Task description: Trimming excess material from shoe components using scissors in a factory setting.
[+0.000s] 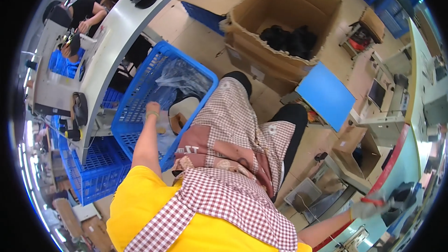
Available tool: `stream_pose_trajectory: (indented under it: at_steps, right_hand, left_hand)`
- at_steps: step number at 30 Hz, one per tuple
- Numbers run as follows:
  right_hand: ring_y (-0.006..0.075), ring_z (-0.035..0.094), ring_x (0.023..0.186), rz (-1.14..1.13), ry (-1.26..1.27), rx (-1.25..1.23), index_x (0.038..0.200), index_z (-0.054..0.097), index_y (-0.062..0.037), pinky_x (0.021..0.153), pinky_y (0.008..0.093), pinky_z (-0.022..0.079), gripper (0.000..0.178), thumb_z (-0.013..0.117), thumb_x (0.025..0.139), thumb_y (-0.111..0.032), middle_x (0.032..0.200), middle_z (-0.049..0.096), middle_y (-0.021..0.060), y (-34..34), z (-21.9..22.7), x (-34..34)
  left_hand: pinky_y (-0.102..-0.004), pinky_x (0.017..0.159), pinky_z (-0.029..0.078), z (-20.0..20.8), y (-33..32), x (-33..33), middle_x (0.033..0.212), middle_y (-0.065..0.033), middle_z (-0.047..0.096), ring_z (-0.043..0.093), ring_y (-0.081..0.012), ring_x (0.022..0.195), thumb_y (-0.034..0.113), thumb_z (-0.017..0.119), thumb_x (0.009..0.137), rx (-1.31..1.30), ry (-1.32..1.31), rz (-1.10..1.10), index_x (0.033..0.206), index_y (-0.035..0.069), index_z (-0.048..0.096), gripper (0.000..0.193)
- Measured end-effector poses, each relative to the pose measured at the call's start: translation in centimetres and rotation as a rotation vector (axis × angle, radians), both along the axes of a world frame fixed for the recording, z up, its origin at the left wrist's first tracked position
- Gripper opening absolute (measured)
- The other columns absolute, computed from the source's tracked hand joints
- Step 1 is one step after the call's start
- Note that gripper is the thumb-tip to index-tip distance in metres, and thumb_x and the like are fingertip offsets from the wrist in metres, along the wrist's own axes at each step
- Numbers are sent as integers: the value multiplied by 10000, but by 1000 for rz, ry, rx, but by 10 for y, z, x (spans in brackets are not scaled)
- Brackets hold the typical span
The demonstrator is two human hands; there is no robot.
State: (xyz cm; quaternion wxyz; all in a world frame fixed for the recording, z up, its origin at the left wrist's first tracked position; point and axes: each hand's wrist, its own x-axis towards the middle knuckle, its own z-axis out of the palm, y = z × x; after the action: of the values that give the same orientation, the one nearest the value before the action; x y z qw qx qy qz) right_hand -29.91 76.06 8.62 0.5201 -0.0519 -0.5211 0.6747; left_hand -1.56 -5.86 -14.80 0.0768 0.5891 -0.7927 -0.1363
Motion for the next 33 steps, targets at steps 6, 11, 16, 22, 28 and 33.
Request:
stream_pose_trajectory:
  at_steps: [6, 11, 16, 22, 28, 33]
  right_hand:
    - [70, 493, 717, 341, -402, 889, 1285, 511, -13, 654, 215, 441, 475, 642, 829, 3, 851, 567, -6, -189, -84, -13]
    - [64, 497, 713, 525, -649, 914, 1279, 507, -4, 671, 207, 443, 487, 670, 821, -12, 808, 574, 5, -248, -66, -13]
    - [58, 498, 714, 440, -665, 1013, 1273, 516, -7, 675, 201, 441, 482, 671, 817, -10, 796, 566, -6, -244, -61, -4]
    - [67, 503, 671, 521, -635, 1070, 1247, 547, -18, 640, 215, 443, 491, 681, 775, 3, 742, 550, 6, -268, -42, 11]
    - [125, 512, 570, 493, -622, 1209, 1166, 603, -33, 573, 260, 449, 473, 718, 707, -36, 663, 524, 59, -280, -33, 13]
    - [194, 543, 554, 484, -636, 1248, 1149, 609, -52, 569, 300, 465, 480, 742, 690, -101, 665, 549, 87, -297, -21, 21]
  left_hand:
    - [-391, 887, 480, -79, 61, 38, 1075, -210, 637, 592, -350, 1047, 273, 739, 676, 329, -67, 0, 1079, 13, 626, 493]
    - [-411, 901, 475, -106, 67, 62, 1103, -234, 615, 573, -378, 1067, 320, 737, 690, 305, -35, 159, 1107, 11, 603, 535]
    - [-421, 848, 501, -89, 66, 17, 1012, -227, 647, 611, -377, 986, 320, 704, 727, 380, -94, 266, 1011, 11, 640, 425]
    - [-438, 804, 511, -109, 40, 11, 978, -197, 656, 628, -350, 939, 279, 674, 758, 74, -203, 33, 926, 33, 645, 300]
    - [-452, 768, 511, -103, 18, 10, 953, -173, 657, 630, -351, 885, 240, 683, 747, 178, -308, -224, 893, 77, 644, 222]
    - [-492, 668, 483, -80, 43, 33, 794, -223, 630, 602, -423, 741, 152, 615, 747, -17, -13, -239, 766, 27, 617, 127]
